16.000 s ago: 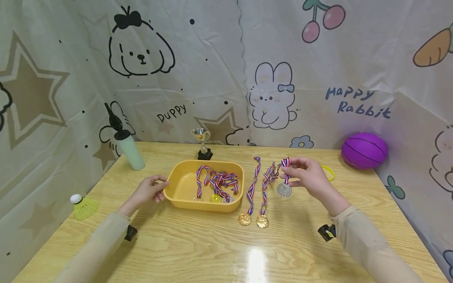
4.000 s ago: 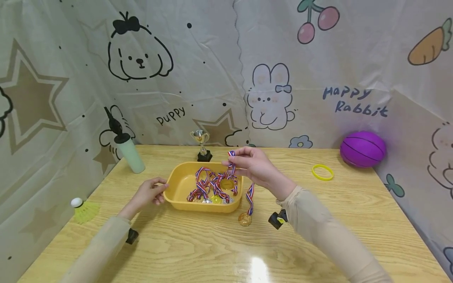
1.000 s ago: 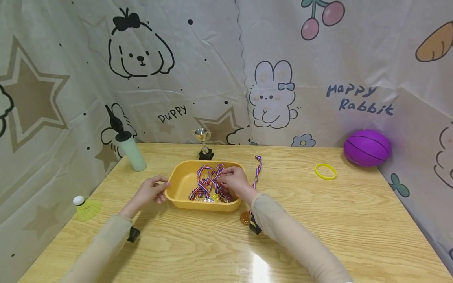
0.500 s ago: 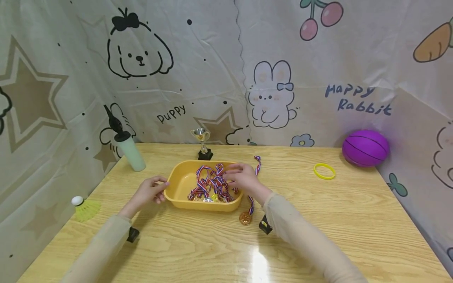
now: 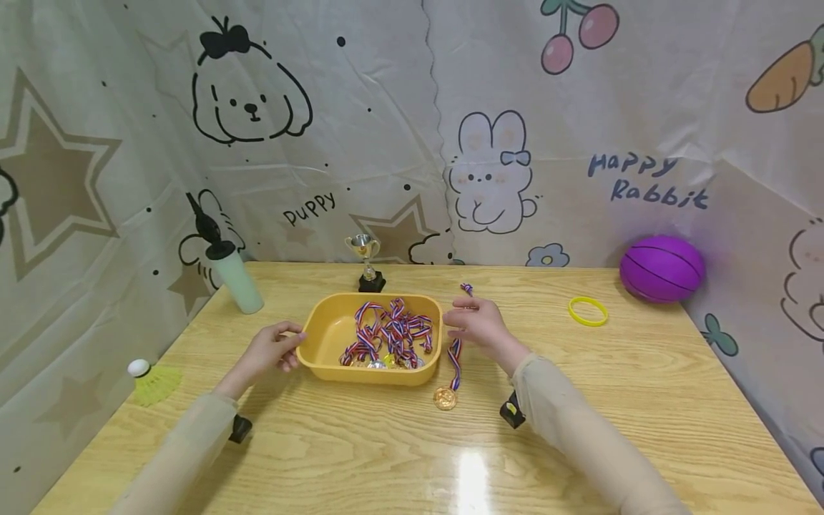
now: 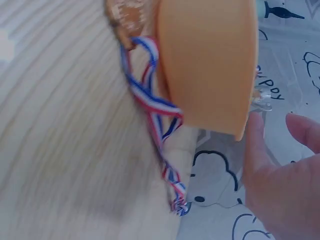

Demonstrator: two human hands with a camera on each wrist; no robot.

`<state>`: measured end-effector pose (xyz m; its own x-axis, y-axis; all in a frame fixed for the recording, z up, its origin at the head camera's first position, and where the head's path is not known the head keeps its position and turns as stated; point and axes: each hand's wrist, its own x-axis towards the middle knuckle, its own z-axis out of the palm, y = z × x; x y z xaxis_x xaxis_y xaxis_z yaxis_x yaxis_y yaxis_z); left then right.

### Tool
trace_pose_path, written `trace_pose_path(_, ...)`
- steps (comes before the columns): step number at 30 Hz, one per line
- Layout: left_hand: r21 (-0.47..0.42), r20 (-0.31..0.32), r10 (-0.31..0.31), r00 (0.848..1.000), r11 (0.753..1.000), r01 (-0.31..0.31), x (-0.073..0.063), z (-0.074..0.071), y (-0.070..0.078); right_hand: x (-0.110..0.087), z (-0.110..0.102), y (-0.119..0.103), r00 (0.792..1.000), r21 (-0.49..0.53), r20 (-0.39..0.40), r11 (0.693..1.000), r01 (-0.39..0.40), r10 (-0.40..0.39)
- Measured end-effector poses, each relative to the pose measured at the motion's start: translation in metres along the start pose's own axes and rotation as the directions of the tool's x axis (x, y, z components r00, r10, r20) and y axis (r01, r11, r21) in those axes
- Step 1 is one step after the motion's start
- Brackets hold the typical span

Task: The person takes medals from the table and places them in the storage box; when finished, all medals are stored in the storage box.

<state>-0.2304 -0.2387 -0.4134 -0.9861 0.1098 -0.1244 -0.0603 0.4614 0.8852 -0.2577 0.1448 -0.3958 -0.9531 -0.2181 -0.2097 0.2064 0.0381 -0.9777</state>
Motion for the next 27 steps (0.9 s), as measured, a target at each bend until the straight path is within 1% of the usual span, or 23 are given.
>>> trace_pose_path(2,-0.002,0.001,0.004,1.000,1.000,-0.004,0.000,0.000,0.000,-0.001,-0.004,0.003,0.999,-0.049,-0.018,0.998,-0.039,0.039)
trace_pose_path(5,-0.006,0.002,0.007,1.000,1.000,-0.007,0.000,-0.001,-0.001,-0.004,-0.007,0.009,0.994,-0.132,-0.036,0.986,-0.102,0.098)
trace_pose_path(10,-0.013,0.004,-0.004,1.000,1.000,0.004,0.000,0.000,-0.001,-0.006,-0.014,0.023,0.985,-0.213,-0.028,0.962,-0.173,0.171)
trace_pose_path(15,-0.010,-0.002,-0.014,1.000,1.000,0.014,0.000,0.000,-0.002,-0.003,-0.019,0.032,0.975,-0.237,0.003,0.947,-0.216,0.223)
trace_pose_path(18,0.000,-0.001,-0.011,1.000,1.000,0.011,0.000,0.000,-0.001,-0.001,-0.018,0.036,0.970,-0.230,0.001,0.944,-0.237,0.243)
trace_pose_path(22,0.001,-0.002,-0.012,1.000,1.000,0.012,0.000,0.000,-0.001,0.002,-0.016,0.040,0.967,-0.228,-0.005,0.941,-0.250,0.255)
trace_pose_path(27,-0.007,-0.002,-0.009,1.000,1.000,0.009,0.000,0.000,-0.001,0.004,-0.009,0.039,0.969,-0.255,-0.030,0.936,-0.245,0.246)
